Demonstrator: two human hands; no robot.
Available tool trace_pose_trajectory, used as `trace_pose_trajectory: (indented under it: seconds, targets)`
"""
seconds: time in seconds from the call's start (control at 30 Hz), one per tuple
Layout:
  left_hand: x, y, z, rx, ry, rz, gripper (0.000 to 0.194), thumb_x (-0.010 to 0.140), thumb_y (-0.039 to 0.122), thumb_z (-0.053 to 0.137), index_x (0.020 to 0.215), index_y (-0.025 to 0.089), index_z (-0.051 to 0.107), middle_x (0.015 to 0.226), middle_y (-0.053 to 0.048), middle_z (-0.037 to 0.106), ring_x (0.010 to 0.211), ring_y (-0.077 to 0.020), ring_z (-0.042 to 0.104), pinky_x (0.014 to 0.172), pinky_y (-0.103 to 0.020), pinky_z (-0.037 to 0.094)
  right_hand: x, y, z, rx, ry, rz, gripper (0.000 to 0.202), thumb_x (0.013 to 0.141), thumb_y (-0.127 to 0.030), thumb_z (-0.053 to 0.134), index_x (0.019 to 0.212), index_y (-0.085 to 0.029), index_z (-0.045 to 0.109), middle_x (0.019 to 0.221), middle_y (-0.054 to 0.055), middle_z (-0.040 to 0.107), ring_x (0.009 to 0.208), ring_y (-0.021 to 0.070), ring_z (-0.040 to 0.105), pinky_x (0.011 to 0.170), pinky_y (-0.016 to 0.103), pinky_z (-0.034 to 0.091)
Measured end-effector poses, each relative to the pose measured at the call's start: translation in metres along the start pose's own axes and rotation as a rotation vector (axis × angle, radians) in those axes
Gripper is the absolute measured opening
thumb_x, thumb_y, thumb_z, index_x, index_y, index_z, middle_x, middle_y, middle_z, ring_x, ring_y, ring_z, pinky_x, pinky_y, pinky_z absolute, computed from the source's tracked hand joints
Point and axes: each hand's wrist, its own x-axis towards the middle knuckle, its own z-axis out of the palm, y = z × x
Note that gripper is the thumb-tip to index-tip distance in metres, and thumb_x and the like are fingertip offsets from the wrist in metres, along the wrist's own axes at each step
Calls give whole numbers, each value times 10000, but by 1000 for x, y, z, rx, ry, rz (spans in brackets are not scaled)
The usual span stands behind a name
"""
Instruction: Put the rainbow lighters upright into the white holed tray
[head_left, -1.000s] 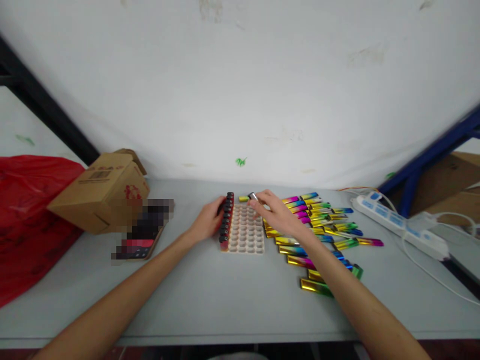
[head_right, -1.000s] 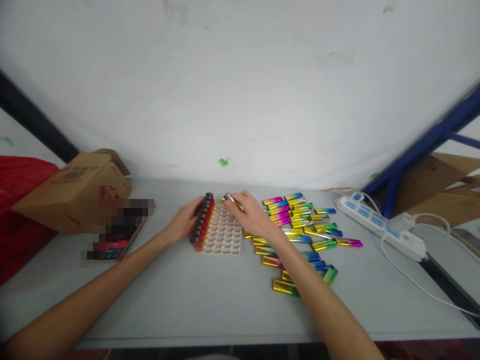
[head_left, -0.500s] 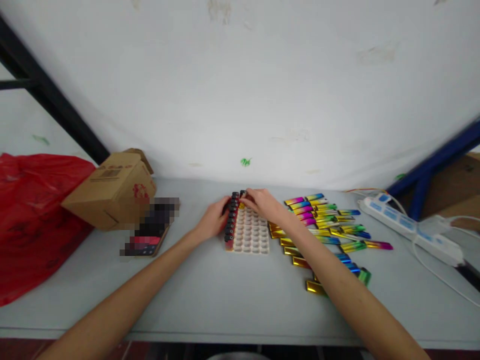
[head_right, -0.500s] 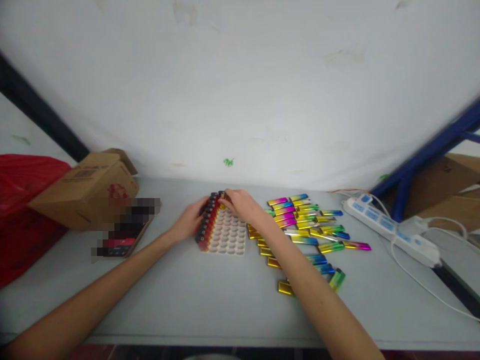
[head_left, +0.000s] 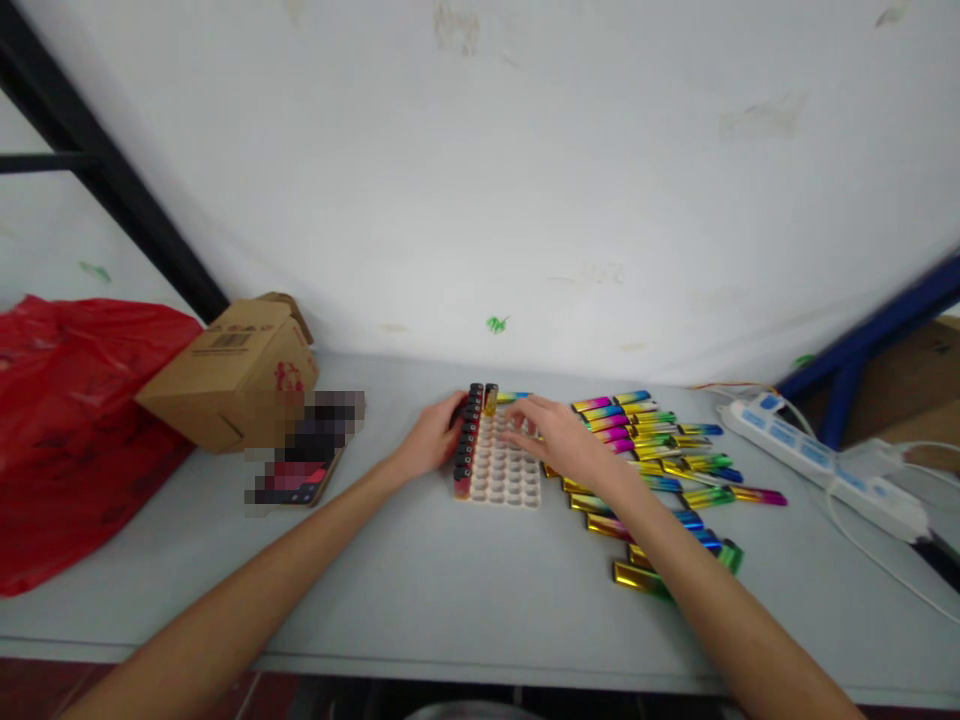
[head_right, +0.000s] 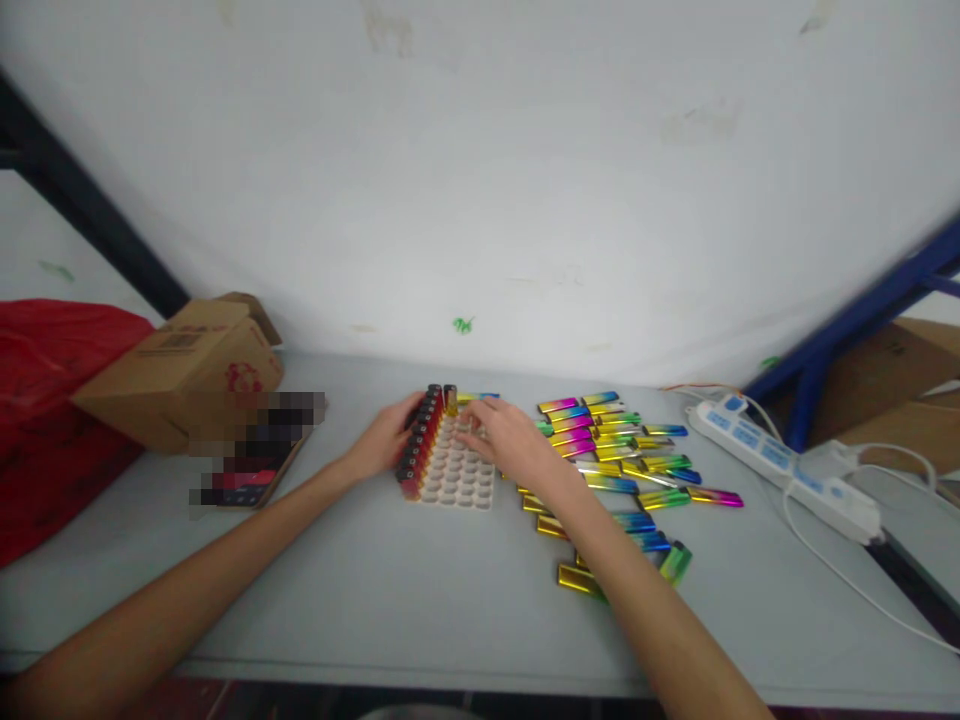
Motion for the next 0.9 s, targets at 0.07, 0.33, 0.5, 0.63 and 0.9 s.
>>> trace_pose_trajectory:
  seconds: [0.07,0.33,0.5,0.63,0.9]
  targets:
    - [0,-1,1,-5,2,-4,391,897,314,467,1215,143,618,1207,-130,726,1080,-288,673,995,-411,504,-18,-4,1,-2,-63,-77,196,983,-347,628,1070,-179,682,1047,93,692,981,212,643,888,323,490]
    - [0,-4,2,-10,-4,-10,378,892,318,453,1191,140,600,1155,-130,728,1051,-277,672,969,-401,509,-24,-3,16,-26,-67,-70,110,952,-218,660,1012,-177,742,1032,89,701,986,223,643,897,335,512]
    - [1,0,0,4,-12,-12,382,852,292,453,1167,129,594,1099,-134,721,1034,-285,664,965,-418,503,-21,-4,13,-40,-69,-91,122,953,-219,660,1010,-167,755,1012,95,713,973,215,660,898,324,514]
    - [0,4,-2,2,-20,-17,405,853,313,447,1175,110,586,1097,-144,713,997,-281,660,975,-425,500,-21,-2,13,-20,-64,-92,150,954,-243,663,1030,-161,762,987,91,719,955,209,664,888,314,517]
    - [1,-2,-1,-25,-27,-29,418,863,371,494,1204,152,593,1117,-99,731,1020,-270,665,964,-389,512,-21,1,14,-8,-43,-100,182,960,-284,656,1034,-164,772,1004,95,720,958,207,663,895,319,514]
